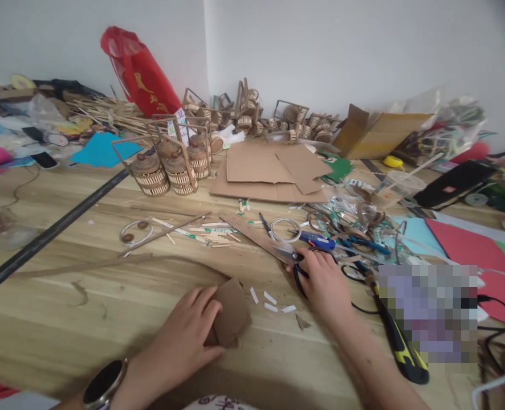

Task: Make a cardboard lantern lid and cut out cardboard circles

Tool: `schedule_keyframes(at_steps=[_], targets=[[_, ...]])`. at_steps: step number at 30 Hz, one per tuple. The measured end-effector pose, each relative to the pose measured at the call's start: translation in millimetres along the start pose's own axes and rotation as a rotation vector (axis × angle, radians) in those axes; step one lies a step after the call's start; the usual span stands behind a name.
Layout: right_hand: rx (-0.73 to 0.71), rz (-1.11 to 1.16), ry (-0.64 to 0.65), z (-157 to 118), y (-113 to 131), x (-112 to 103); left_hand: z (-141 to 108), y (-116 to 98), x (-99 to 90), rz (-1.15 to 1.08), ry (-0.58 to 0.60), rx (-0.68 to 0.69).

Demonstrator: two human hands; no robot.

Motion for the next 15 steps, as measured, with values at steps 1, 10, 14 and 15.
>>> schedule_keyframes(at_steps=[1,10,14,15], targets=[[0.009,0.045,-0.033,-2.8,3.5,-2.9,2.3,-1.2,-1.9,-0.013,-0.02,0.009],[0.59,1.345,0.083,-8.4,48.9,2.8,22.5,-21.3,-14.8,-0.002,-0.367,0.234],[0.628,1.46,0.071,-7.5,50.3,9.1,42.4,-27.2,-8.8,-0.176,-0.457,0.302],[0.637,1.479,0.054,-8.8,48.7,10.2,46.8,-26.4,-6.2,-0.263,-0.462,0.285]])
Point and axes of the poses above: each hand's wrist, its own z-axis towards the middle knuckle, its own x-axis out of the palm, y = z × x, the point moved 2 cm from there along z, towards the middle knuckle, and after that the axes turned 7 degrees about z, right-handed, at the moved point
